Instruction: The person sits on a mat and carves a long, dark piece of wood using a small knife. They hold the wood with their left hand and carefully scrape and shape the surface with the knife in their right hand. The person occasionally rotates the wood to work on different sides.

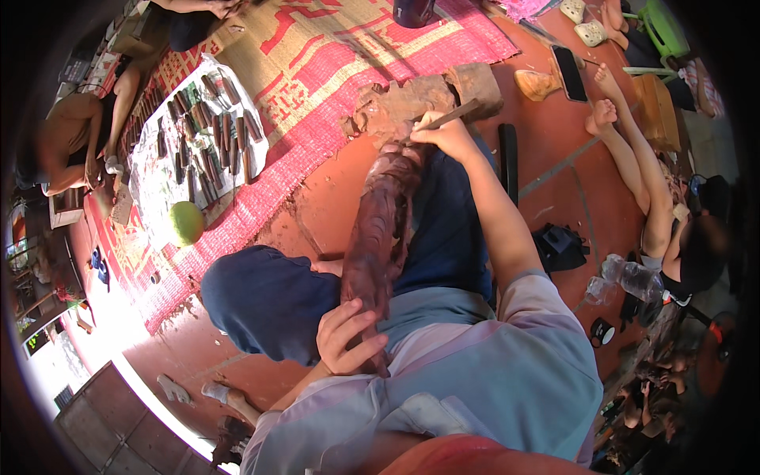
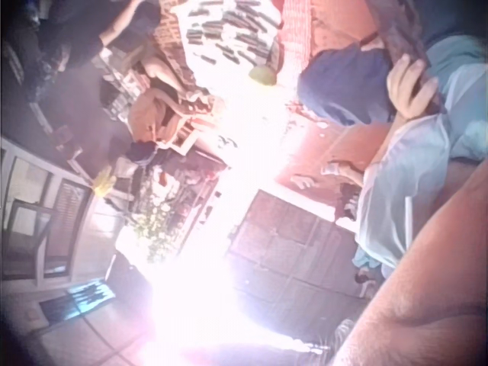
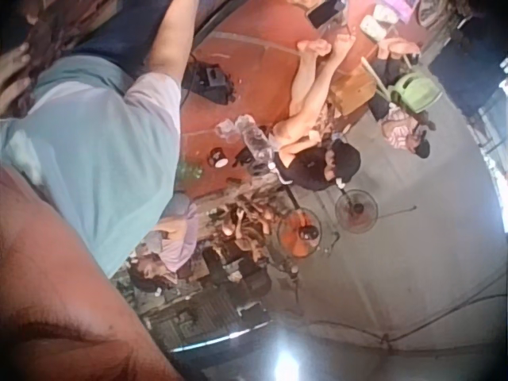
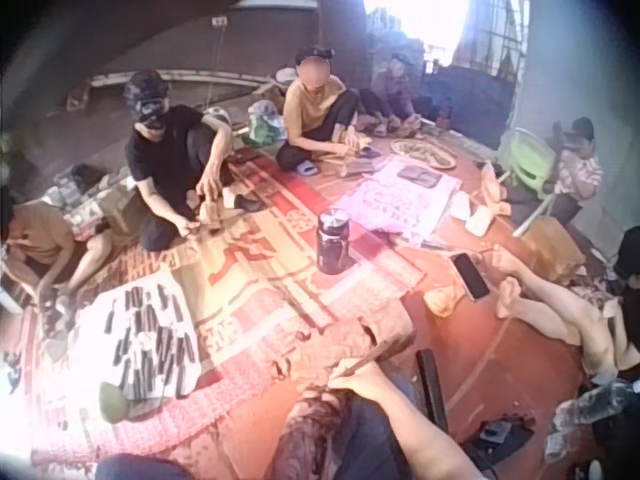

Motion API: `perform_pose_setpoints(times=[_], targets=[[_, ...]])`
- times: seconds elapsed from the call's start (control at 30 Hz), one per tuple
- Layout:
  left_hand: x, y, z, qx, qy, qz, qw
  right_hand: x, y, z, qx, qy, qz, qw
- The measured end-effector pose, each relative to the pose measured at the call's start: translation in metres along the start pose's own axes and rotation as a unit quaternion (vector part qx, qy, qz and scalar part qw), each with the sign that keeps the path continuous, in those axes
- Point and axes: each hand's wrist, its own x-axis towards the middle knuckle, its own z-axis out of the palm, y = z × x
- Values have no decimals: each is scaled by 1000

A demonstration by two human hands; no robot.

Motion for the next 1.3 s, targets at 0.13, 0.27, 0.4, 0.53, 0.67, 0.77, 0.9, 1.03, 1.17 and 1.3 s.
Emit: perform_pose_setpoints(times=[0.13,0.27,0.4,0.53,0.67,0.77,0.9,1.03,1.17,1.3], targets=[[1,0,0,-7,-4,3,1000,-4,-5,7,-107,-14,4,994],[-2,1,1,-6,2,-2,1000,0,3,-4,-53,30,1,998],[0,0,0,1,-4,2,1000,-9,13,11,-55,20,-57,997],[1,2,1,-7,-3,0,1000,-5,-4,6,-49,38,16,998],[-2,0,0,-9,-4,0,1000,-1,7,4,-36,63,22,997],[-3,-1,0,-3,-5,11,1000,-14,-20,28,-170,42,-29,984],[2,2,0,-9,-13,3,1000,5,5,0,10,43,109,993],[-1,-3,1,-3,-7,8,1000,-2,4,13,-84,66,3,994],[0,0,0,-6,-17,9,1000,-2,-6,15,-85,59,26,994],[1,0,-2,-9,-11,0,1000,-1,14,2,-3,83,15,996]])
